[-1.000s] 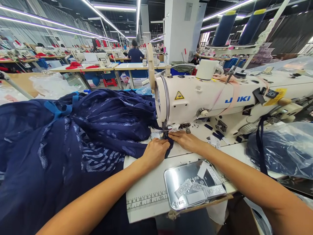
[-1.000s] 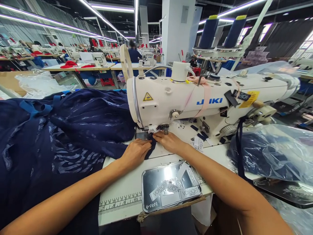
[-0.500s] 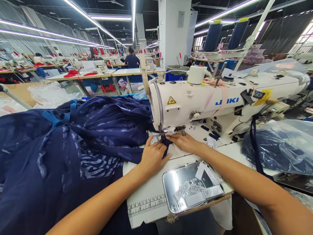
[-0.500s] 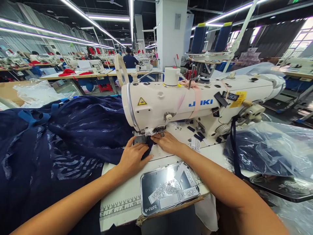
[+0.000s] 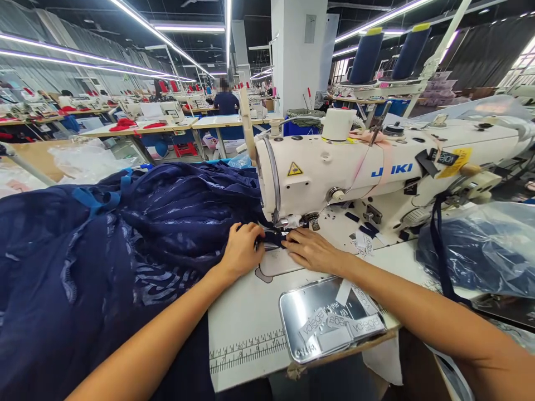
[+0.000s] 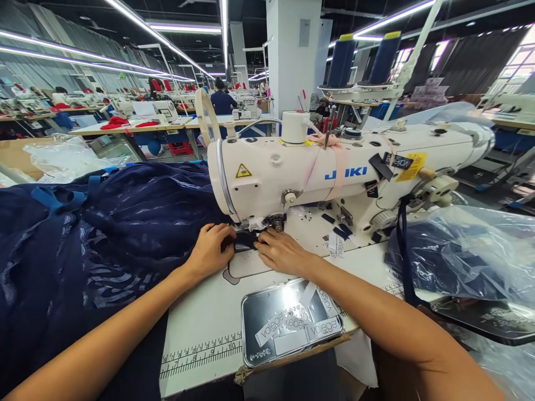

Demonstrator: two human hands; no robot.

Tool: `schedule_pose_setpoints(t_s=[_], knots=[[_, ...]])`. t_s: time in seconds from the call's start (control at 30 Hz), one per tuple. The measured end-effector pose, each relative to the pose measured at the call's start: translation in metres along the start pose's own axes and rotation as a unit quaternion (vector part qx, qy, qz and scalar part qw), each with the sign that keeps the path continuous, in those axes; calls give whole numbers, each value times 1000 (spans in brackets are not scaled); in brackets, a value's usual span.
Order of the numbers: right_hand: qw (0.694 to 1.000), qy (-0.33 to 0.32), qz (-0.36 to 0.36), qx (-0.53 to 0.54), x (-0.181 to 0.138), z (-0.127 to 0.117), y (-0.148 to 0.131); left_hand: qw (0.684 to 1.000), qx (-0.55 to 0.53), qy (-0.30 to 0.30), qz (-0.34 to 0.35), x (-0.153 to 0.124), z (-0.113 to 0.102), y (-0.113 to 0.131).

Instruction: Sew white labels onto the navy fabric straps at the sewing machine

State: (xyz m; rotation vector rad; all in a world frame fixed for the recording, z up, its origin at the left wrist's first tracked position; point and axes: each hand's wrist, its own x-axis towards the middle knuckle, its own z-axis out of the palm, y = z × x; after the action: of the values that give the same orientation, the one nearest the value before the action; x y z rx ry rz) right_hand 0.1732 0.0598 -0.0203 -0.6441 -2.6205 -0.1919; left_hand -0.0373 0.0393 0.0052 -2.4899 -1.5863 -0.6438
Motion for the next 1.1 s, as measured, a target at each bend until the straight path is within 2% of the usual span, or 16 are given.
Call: schedule_pose_setpoints(t_s=[0.1, 0.17, 0.3, 0.4, 0.5, 0.67, 0.7, 0.77, 0.83, 0.9, 1.1], knots=[[999, 7, 16, 38, 0, 2, 5, 993, 53, 32, 105, -3, 5, 11], [996, 15, 35, 81, -1, 5, 9, 984, 81, 39, 151, -3, 10, 15], [981, 44, 56, 183, -3, 10, 17, 975, 116, 37, 185, 1, 18, 14], [975, 55, 50, 210, -4, 11, 20, 966, 142, 35, 215, 4, 19, 14], [984, 42, 25, 172, -4, 7, 18, 954, 167, 22, 247, 4, 17, 17], [998, -19, -49, -28, -1, -3, 5, 944, 164, 24, 286, -14, 9, 26], [996, -34, -59, -61, 0, -5, 2, 947, 165, 23, 275, -21, 8, 28], [991, -50, -71, -97, 0, -6, -2, 963, 171, 17, 205, -31, 6, 29], [992, -46, -67, -101, 0, -6, -4, 979, 171, 9, 110, -37, 2, 27], [994, -31, -58, -86, 0, -5, -3, 986, 157, -5, 55, -38, -1, 24], [998, 7, -53, -39, -3, -5, -1, 990, 130, -32, 47, -33, -5, 20]])
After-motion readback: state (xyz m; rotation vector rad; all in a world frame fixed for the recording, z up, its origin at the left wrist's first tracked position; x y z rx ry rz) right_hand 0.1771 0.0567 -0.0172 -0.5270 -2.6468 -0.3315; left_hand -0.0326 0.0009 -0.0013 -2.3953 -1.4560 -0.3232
